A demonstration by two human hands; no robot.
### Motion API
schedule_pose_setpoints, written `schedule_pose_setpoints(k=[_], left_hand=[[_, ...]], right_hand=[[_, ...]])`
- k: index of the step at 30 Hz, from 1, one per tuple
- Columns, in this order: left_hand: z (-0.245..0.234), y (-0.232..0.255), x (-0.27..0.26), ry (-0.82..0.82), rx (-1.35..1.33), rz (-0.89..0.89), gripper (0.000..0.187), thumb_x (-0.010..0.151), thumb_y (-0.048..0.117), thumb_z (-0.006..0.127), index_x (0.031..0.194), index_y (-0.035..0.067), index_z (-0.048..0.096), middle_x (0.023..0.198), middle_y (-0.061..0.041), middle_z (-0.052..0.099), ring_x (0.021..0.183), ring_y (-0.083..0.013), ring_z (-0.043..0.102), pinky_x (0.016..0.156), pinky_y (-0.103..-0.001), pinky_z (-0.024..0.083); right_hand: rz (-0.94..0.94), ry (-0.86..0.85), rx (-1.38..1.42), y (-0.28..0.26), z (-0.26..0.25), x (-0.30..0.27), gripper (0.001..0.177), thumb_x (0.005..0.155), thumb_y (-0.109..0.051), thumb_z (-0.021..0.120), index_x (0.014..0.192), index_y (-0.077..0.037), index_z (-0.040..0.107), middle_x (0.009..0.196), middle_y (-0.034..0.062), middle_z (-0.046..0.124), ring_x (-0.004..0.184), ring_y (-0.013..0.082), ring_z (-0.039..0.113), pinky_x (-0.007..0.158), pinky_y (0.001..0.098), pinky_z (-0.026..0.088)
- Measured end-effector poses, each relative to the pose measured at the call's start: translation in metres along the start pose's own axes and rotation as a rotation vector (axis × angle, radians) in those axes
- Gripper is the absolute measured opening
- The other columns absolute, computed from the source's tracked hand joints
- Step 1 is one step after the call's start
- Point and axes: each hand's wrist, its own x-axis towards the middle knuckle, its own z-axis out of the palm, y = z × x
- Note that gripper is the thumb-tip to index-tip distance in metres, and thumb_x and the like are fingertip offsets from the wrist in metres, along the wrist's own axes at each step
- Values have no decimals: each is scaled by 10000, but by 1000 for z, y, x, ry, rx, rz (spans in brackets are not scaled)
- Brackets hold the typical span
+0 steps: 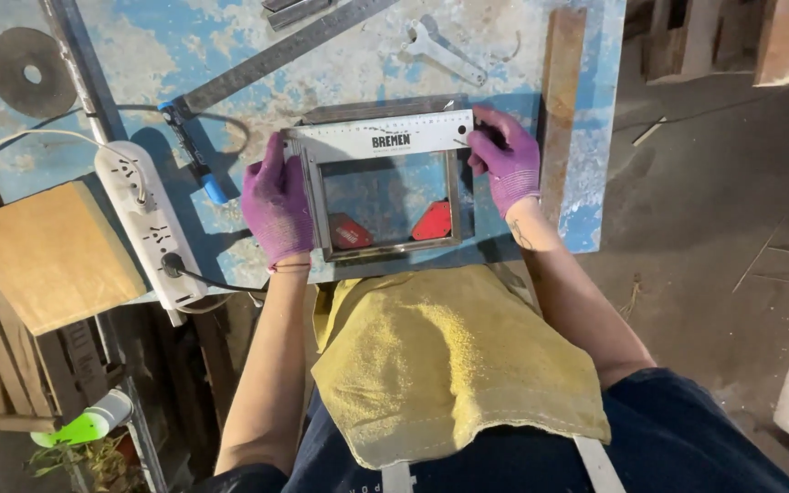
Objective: Aligning and measuring the components of a rectangular frame on a workbench using magnetic corner clamps and a ruler.
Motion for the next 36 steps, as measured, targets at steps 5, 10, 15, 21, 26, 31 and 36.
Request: schedule_pose_setpoints(k=[5, 10, 15, 21, 26, 31, 36], left_hand=[[3, -13, 5, -23, -18, 75, 326, 1062, 127, 683, 1386, 156, 688, 963, -142, 681, 809, -192, 679, 761, -327, 587], [-1, -15, 11, -9, 17, 110, 311, 1044, 107, 707, 1354, 111, 696, 961, -181, 687, 827, -260, 721, 768, -371, 601], [-3, -6, 12, 3, 42, 122, 306, 1051, 137, 732, 1356, 113, 712, 991, -197, 714, 820, -225, 712, 778, -336, 603], [-2, 2, 14, 73, 96, 133, 267, 1012, 140, 748, 1277, 171, 750, 999, -127, 691, 863, -219, 721, 773, -341, 602], [1, -2, 19, 53, 68, 148, 246, 1047, 127, 676, 1279, 167, 745, 977, -153, 681, 862, -210, 676, 777, -329, 582], [-14, 23, 17, -76, 115, 94, 334, 1044, 75, 654, 1374, 114, 688, 1036, -220, 672, 894, -282, 700, 820, -417, 592], [-6, -3, 18, -122, 43, -6, 416, 1040, 154, 624, 1450, 215, 600, 1142, -91, 619, 932, -199, 657, 823, -355, 570]], right_hand=[[34, 70, -34, -6, 5, -3, 295, 866, -74, 794, 1159, -98, 770, 843, 158, 707, 549, 168, 669, 441, 238, 561], [40, 31, -149, 2, 6, 3, 303, 861, -123, 830, 1158, -141, 775, 944, 140, 732, 568, 124, 649, 455, 205, 540], [14, -1, -207, 9, 3, 9, 336, 856, -144, 849, 1179, -140, 756, 924, 129, 716, 588, 139, 653, 450, 209, 525], [25, 54, -182, 4, 11, 6, 343, 840, -147, 851, 1172, -155, 765, 926, 130, 718, 588, 134, 652, 445, 199, 523], [54, 72, -193, -15, 19, 2, 311, 845, -160, 840, 1148, -168, 771, 921, 123, 728, 573, 122, 637, 438, 189, 511], [49, 86, -166, -21, 27, 3, 277, 856, -148, 827, 1127, -193, 785, 881, 107, 724, 574, 117, 653, 473, 176, 557], [89, -27, -107, -13, 18, 16, 305, 910, -116, 768, 1209, -69, 732, 990, 61, 769, 540, 61, 574, 476, 167, 506]])
